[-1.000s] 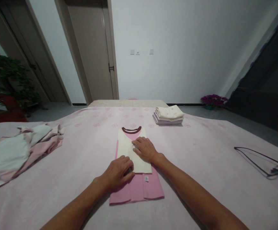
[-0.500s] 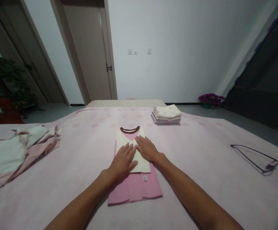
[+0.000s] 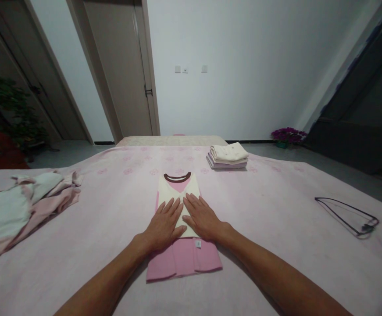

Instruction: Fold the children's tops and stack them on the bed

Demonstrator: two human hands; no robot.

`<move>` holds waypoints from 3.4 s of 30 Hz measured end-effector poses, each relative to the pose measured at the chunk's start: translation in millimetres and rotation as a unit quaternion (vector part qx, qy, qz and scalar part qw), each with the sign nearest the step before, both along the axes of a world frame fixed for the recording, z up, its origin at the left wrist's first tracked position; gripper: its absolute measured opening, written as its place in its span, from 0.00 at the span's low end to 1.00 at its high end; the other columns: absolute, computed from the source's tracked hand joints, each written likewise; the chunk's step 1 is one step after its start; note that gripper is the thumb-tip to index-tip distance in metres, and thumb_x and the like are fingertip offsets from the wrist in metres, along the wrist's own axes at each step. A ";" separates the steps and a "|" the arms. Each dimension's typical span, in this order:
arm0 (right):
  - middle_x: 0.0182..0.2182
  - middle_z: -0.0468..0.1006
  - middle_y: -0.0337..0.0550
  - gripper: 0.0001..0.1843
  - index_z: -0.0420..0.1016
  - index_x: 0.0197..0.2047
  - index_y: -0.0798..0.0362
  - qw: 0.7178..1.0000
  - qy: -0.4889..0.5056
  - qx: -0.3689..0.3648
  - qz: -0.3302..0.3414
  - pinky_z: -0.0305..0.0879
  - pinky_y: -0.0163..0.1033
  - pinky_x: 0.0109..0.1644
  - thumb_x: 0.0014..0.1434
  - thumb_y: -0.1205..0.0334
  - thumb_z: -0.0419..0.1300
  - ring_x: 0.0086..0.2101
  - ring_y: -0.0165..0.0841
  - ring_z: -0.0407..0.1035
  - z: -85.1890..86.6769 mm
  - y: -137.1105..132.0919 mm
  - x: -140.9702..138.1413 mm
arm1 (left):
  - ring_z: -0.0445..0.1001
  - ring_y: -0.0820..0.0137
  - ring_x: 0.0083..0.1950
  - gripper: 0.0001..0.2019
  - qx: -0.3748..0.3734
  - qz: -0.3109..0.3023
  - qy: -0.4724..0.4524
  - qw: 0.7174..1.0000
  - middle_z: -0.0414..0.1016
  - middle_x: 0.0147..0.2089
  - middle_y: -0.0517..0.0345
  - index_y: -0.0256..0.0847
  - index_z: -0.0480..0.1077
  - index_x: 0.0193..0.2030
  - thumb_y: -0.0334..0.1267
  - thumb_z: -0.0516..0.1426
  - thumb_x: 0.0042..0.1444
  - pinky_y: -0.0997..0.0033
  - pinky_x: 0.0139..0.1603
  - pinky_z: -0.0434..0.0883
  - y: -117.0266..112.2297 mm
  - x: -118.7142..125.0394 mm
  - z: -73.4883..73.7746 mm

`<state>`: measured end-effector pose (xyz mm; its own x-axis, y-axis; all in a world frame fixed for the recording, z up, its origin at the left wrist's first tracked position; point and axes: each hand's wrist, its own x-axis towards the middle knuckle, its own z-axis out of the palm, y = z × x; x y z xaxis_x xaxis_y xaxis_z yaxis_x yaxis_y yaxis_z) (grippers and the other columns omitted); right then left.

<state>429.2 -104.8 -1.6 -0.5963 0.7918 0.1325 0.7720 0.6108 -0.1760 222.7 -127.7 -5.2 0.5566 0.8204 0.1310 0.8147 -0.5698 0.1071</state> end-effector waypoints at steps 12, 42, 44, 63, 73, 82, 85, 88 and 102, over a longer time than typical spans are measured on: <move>0.72 0.46 0.54 0.35 0.50 0.73 0.57 1.000 -0.015 -0.005 0.001 0.37 0.55 0.73 0.70 0.48 0.48 0.71 0.42 0.39 6.6 -8.1 15.2 | 0.41 0.53 0.77 0.36 -0.021 -0.013 0.001 1.000 0.43 0.77 0.47 0.47 0.47 0.75 0.61 0.45 0.66 0.43 0.72 0.46 -13.0 -13.6 2.5; 0.72 0.50 0.53 0.30 0.56 0.71 0.52 1.000 0.013 0.007 0.006 0.43 0.55 0.72 0.70 0.51 0.49 0.70 0.41 0.42 -1.0 -4.3 22.1 | 0.70 0.72 0.27 0.11 0.001 0.128 -0.240 0.962 0.74 0.27 0.63 0.43 0.72 0.33 0.46 0.57 0.61 0.74 0.31 0.60 -13.4 -12.6 6.6; 0.72 0.49 0.52 0.30 0.55 0.71 0.52 1.000 0.013 0.008 0.007 0.43 0.55 0.72 0.70 0.51 0.49 0.70 0.41 0.42 -0.8 -4.7 22.4 | 0.70 0.72 0.28 0.09 0.006 0.137 -0.237 0.962 0.74 0.27 0.64 0.44 0.72 0.33 0.45 0.57 0.61 0.74 0.31 0.60 -14.3 -11.2 7.9; 0.72 0.50 0.53 0.30 0.55 0.71 0.53 1.000 0.017 0.009 0.008 0.42 0.53 0.72 0.70 0.52 0.48 0.70 0.41 0.43 1.3 -7.5 23.9 | 0.76 0.63 0.46 0.10 0.082 0.094 -0.210 0.970 0.79 0.41 0.54 0.44 0.73 0.42 0.45 0.55 0.64 0.63 0.49 0.69 -10.8 -17.1 13.1; 0.71 0.51 0.54 0.31 0.55 0.71 0.52 1.000 0.020 0.019 0.011 0.43 0.56 0.71 0.69 0.52 0.50 0.70 0.43 0.44 -2.8 -4.7 23.1 | 0.43 0.56 0.76 0.32 0.044 -0.031 -0.090 0.995 0.48 0.76 0.46 0.44 0.48 0.74 0.55 0.46 0.68 0.43 0.72 0.50 18.4 -15.5 -5.9; 0.68 0.60 0.51 0.27 0.61 0.69 0.51 0.997 0.064 0.046 -0.008 0.47 0.54 0.71 0.69 0.57 0.49 0.67 0.40 0.53 -4.2 -4.0 24.8 | 0.39 0.54 0.77 0.34 -0.035 0.000 -0.002 0.999 0.41 0.77 0.49 0.44 0.47 0.75 0.59 0.42 0.68 0.45 0.73 0.45 16.0 -6.9 1.6; 0.68 0.59 0.50 0.27 0.60 0.69 0.51 0.996 0.070 0.049 -0.023 0.47 0.54 0.71 0.70 0.56 0.48 0.67 0.39 0.52 -8.2 -1.7 25.0 | 0.40 0.54 0.77 0.34 -0.036 0.003 0.002 0.999 0.41 0.77 0.48 0.44 0.49 0.74 0.59 0.43 0.68 0.46 0.73 0.45 14.8 -5.7 2.7; 0.70 0.55 0.51 0.28 0.57 0.71 0.53 0.997 0.052 0.043 -0.043 0.44 0.55 0.71 0.70 0.54 0.46 0.69 0.41 0.48 -11.6 3.5 25.2 | 0.41 0.54 0.77 0.33 -0.031 0.005 -0.002 0.999 0.43 0.77 0.48 0.44 0.50 0.74 0.58 0.44 0.67 0.45 0.73 0.46 14.1 -4.5 2.4; 0.73 0.41 0.50 0.38 0.44 0.75 0.58 0.990 -0.016 -0.068 -0.122 0.31 0.52 0.72 0.70 0.44 0.36 0.71 0.40 0.36 2.2 98.1 19.1 | 0.40 0.54 0.77 0.32 -0.030 0.011 0.000 0.999 0.41 0.77 0.48 0.48 0.49 0.74 0.56 0.46 0.68 0.45 0.73 0.46 14.4 -6.1 1.2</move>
